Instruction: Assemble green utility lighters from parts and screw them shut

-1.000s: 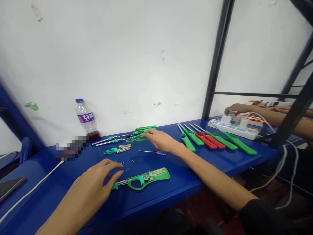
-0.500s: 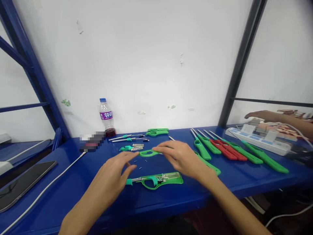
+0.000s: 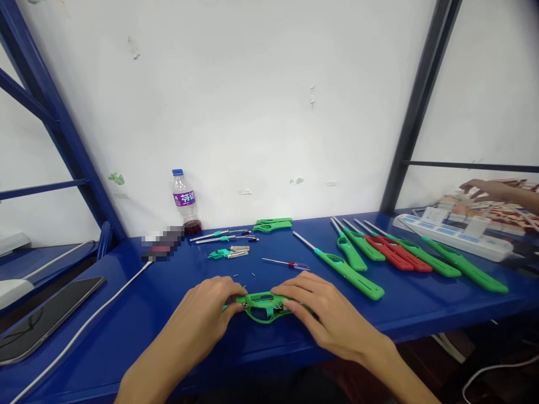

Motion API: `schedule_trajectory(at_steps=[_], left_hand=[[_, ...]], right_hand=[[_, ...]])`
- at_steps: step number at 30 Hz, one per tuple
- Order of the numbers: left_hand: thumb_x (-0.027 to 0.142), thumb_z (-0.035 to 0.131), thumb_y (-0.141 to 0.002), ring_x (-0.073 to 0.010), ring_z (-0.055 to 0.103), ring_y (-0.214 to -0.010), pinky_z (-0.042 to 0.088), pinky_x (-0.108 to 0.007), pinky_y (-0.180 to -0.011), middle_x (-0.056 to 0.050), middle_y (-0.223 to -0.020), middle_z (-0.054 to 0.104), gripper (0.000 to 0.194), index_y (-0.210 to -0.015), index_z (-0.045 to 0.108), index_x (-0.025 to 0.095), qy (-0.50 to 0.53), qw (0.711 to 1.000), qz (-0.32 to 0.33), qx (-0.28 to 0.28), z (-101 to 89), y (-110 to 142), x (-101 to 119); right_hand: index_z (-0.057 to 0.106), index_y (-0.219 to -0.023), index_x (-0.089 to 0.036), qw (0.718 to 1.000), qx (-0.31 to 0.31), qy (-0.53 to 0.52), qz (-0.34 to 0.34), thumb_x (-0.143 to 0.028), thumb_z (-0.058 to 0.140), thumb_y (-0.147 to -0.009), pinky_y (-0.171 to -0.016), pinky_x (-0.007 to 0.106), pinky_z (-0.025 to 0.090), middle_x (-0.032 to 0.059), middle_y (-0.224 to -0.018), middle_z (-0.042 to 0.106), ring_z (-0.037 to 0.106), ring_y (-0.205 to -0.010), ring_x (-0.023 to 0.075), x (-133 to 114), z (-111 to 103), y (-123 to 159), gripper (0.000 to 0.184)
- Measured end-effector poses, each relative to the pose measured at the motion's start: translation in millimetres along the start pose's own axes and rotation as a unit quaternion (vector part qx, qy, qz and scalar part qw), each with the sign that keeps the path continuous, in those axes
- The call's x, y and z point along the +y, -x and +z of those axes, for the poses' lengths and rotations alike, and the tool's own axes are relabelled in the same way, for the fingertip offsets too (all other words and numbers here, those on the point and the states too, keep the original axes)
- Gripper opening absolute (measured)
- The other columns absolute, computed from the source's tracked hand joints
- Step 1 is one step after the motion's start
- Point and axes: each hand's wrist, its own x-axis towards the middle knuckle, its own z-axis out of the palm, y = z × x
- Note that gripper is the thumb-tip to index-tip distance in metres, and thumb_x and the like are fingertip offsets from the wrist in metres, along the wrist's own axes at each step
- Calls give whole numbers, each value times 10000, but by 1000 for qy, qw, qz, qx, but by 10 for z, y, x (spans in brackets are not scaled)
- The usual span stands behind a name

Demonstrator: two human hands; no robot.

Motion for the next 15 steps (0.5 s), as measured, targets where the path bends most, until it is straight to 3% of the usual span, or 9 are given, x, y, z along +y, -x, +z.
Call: schedule_trajectory(at_steps=[8,15], left_hand=[[212,584,-974,-271,650,-1064,479,-398,-945,-59,-1109,735,207,-1099,744,252,-1,1000,21,-5,74,5,-34],[205,545,-977,-277,658,-1036,488,-403,-939,-73,-1094,730,223,-1050,754,227,-7,1000,8,-24,108,-9,-30]], right_hand=[[653,-1359,-326,1000,-26,9,6,-275,480,-1109,-1093,432,435,37,-1275,719,632,-1183,227,75,25,-4,309],[658,-1350,-322,999,-49,10,11,-304,505,-1104,-1103,399,437,16,-1260,733,641,-1181,206,84,45,-6,290]])
